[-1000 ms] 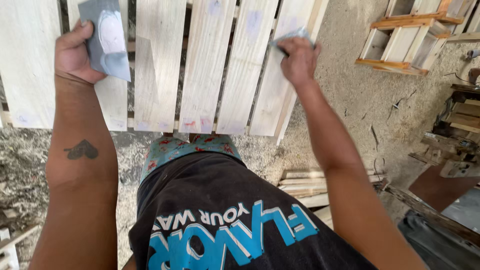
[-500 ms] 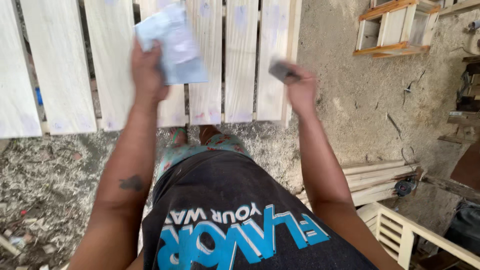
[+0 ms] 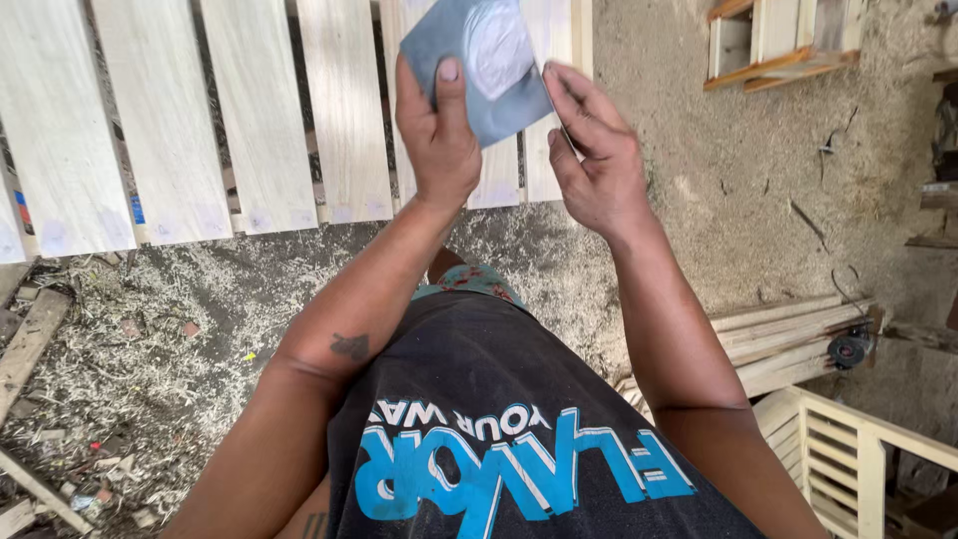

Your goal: The person applies a white filler substance to gaps and knots in a wooden pallet using a sandpaper sheet as a makeshift palette and a small stick as an applicator. The person repeatedly dips the stick into a yellow container to retrieve more filler and spreads it across the wooden slats.

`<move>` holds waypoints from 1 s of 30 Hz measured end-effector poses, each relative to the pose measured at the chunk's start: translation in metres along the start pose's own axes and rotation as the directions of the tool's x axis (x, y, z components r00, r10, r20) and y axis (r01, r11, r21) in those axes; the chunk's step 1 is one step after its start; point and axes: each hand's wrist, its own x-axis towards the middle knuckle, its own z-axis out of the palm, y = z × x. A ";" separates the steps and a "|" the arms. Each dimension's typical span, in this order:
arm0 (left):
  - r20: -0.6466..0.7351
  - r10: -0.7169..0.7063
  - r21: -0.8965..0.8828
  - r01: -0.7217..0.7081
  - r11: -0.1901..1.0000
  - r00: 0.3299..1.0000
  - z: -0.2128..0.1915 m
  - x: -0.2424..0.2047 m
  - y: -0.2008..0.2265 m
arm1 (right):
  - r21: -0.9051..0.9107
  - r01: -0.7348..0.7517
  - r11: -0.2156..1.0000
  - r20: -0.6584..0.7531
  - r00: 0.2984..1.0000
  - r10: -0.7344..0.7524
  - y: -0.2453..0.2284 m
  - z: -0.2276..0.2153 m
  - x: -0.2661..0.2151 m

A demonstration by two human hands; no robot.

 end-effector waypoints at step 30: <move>-0.599 0.259 0.396 -0.001 0.918 0.757 0.048 -0.118 -0.083 | -0.160 0.940 0.302 0.812 0.299 -0.501 0.346 -0.042 0.193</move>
